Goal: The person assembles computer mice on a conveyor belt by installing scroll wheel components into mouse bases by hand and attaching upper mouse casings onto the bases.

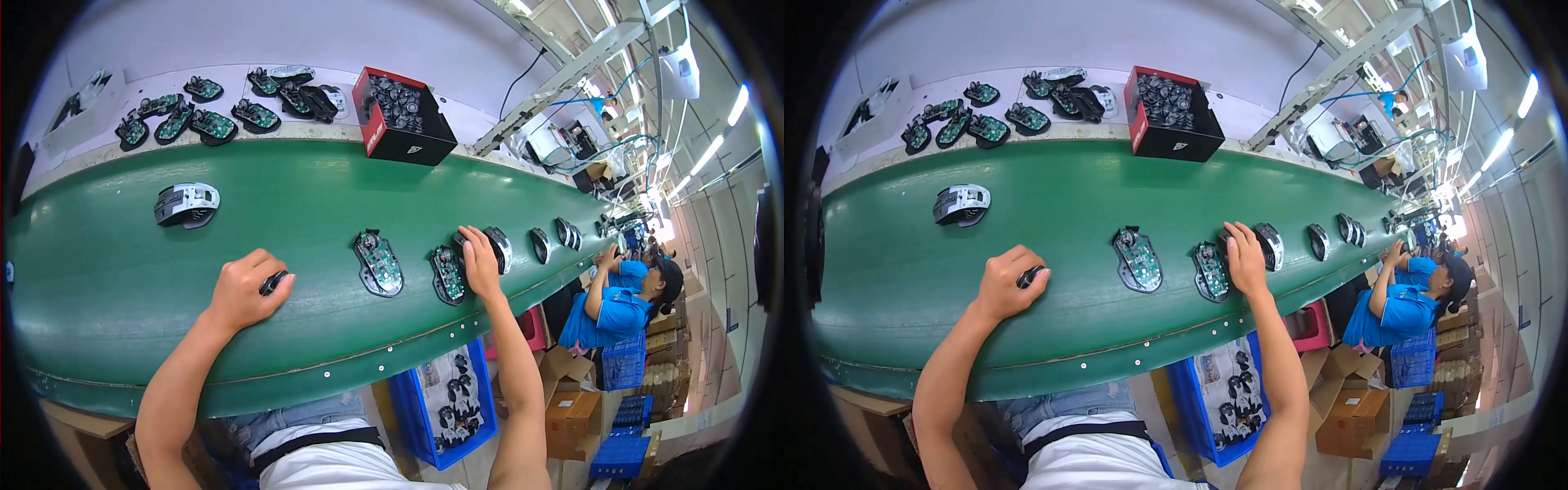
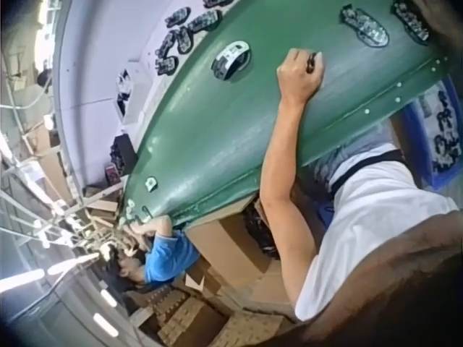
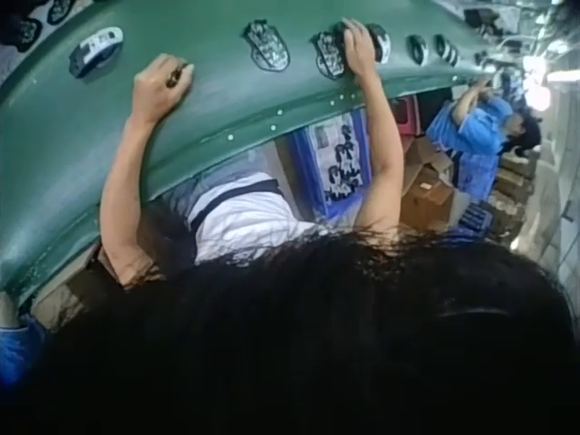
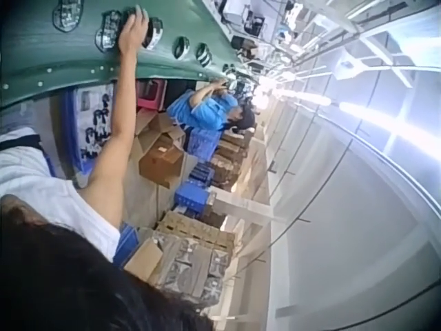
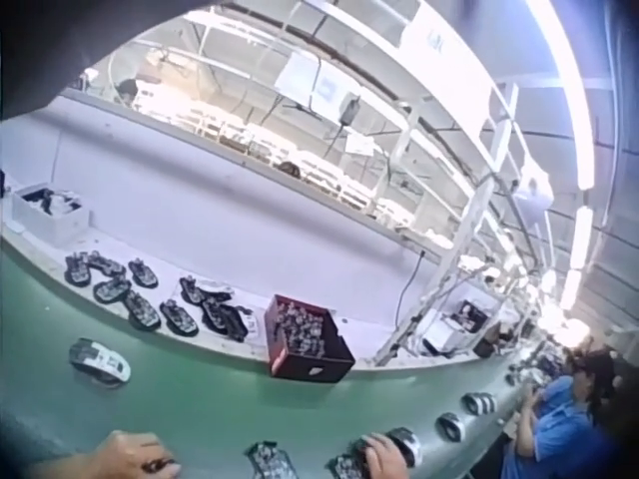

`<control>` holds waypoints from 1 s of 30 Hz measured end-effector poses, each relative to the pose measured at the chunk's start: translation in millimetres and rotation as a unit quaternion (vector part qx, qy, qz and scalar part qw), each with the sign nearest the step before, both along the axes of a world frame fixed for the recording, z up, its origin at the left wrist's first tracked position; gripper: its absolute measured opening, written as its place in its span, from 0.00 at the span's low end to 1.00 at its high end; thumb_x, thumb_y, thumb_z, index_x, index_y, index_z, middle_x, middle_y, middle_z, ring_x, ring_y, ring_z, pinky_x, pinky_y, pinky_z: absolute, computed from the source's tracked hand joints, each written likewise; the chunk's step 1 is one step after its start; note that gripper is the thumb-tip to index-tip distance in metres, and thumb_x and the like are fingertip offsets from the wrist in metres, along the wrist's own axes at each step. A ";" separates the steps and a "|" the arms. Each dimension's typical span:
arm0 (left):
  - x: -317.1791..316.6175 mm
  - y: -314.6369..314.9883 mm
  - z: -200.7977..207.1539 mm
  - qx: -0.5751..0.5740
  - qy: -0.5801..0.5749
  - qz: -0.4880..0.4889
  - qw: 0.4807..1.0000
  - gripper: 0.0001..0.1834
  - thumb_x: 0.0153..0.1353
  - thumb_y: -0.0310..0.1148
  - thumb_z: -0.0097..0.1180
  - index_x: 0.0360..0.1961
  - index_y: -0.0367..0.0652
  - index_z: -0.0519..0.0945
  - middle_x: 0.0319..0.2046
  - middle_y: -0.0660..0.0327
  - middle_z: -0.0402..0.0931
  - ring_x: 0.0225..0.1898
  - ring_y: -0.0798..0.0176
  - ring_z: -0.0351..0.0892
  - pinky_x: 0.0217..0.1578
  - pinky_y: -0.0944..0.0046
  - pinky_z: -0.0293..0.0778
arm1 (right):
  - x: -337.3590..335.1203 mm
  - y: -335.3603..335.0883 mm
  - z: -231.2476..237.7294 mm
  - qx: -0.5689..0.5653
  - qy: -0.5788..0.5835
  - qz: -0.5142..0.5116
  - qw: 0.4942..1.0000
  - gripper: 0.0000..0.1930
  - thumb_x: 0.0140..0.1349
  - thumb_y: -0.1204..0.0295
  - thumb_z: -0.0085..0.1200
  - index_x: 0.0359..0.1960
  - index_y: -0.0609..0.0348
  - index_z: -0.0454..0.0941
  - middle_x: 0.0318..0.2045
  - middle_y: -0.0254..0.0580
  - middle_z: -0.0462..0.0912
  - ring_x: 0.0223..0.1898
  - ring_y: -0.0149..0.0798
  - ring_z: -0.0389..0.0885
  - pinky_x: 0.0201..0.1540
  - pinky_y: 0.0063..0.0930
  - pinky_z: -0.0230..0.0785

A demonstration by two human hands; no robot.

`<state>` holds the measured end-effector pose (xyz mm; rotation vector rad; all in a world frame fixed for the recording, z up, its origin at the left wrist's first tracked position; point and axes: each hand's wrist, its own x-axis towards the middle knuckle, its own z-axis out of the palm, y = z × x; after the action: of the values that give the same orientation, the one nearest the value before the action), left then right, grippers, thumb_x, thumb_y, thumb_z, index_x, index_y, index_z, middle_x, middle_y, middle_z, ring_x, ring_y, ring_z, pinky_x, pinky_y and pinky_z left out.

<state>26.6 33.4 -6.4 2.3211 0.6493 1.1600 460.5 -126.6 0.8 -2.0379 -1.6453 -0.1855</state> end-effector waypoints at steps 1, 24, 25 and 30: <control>-1.7 -1.5 -1.0 -0.001 0.000 -0.002 1.000 0.06 0.53 0.31 0.66 0.26 0.42 0.82 0.24 0.59 0.77 0.22 0.55 0.79 0.23 0.58 0.76 | -3.7 1.5 3.2 -0.019 -0.036 -0.006 0.999 0.19 0.74 0.63 0.42 0.59 0.53 0.76 0.56 0.51 0.76 0.54 0.56 0.75 0.60 0.43 0.65; 0.6 -0.2 7.6 -0.074 0.006 -0.018 0.997 0.04 0.53 0.25 0.63 0.27 0.36 0.81 0.26 0.54 0.79 0.27 0.53 0.80 0.30 0.59 0.75 | 54.3 39.5 -0.9 0.037 0.126 -0.102 0.986 0.15 0.66 0.62 0.57 0.45 0.61 0.82 0.40 0.47 0.86 0.39 0.44 0.85 0.45 0.33 0.75; 2.7 1.4 6.5 -0.073 0.005 -0.020 0.997 0.04 0.53 0.25 0.63 0.27 0.36 0.81 0.26 0.54 0.79 0.27 0.53 0.80 0.30 0.59 0.75 | 61.5 38.7 -0.8 0.023 0.198 -0.115 0.973 0.17 0.67 0.60 0.57 0.46 0.63 0.82 0.42 0.47 0.86 0.40 0.41 0.85 0.45 0.32 0.74; -2.2 -0.7 -0.5 -0.054 -0.001 -0.013 0.998 0.06 0.53 0.30 0.66 0.26 0.39 0.82 0.24 0.56 0.79 0.24 0.54 0.80 0.27 0.58 0.77 | 59.9 13.6 0.7 -0.028 0.215 -0.194 0.957 0.30 0.64 0.51 0.59 0.52 0.70 0.78 0.47 0.57 0.84 0.51 0.47 0.82 0.56 0.36 0.72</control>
<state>24.4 32.7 -6.9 2.2319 0.6619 1.0877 520.4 -112.9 1.4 -2.2300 -0.9923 0.1657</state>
